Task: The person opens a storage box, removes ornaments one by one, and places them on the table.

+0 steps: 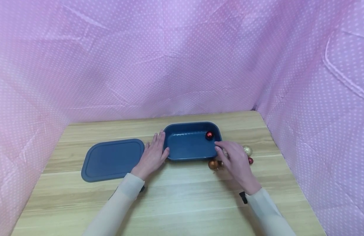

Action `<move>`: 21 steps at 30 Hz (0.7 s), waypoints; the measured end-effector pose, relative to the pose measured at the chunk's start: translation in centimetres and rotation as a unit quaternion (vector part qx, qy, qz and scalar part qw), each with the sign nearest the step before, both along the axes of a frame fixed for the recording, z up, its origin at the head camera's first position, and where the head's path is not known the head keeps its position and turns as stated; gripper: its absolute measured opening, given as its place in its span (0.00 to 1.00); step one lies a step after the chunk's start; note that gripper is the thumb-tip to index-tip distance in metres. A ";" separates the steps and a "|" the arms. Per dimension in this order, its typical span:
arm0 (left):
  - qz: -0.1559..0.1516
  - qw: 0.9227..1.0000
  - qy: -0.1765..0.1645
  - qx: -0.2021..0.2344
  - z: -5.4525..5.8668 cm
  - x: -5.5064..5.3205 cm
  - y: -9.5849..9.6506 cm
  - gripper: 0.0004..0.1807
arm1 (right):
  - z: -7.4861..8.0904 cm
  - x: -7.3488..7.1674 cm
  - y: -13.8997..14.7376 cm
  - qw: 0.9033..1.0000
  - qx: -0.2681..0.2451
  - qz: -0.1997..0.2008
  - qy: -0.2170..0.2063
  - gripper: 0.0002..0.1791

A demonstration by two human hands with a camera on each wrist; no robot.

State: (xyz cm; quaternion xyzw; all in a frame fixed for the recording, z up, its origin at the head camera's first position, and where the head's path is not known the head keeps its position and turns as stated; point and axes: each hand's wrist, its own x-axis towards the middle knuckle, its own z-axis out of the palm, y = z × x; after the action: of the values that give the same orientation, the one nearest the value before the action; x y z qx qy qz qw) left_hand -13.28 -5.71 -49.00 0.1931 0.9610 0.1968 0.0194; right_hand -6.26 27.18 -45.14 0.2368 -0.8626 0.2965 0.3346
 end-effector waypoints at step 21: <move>0.000 1.000 0.002 0.005 -0.1 -0.1 0.0 0.40 | -0.1 -5.7 1.2 0.992 0.099 0.017 -0.071 0.14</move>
State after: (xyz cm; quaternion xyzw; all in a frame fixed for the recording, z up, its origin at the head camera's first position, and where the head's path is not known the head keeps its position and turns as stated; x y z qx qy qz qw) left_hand -13.36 -5.71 -49.06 0.1932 0.9602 0.2010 0.0165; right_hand -11.98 28.42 -45.25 0.2615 -0.9051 0.2311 0.2428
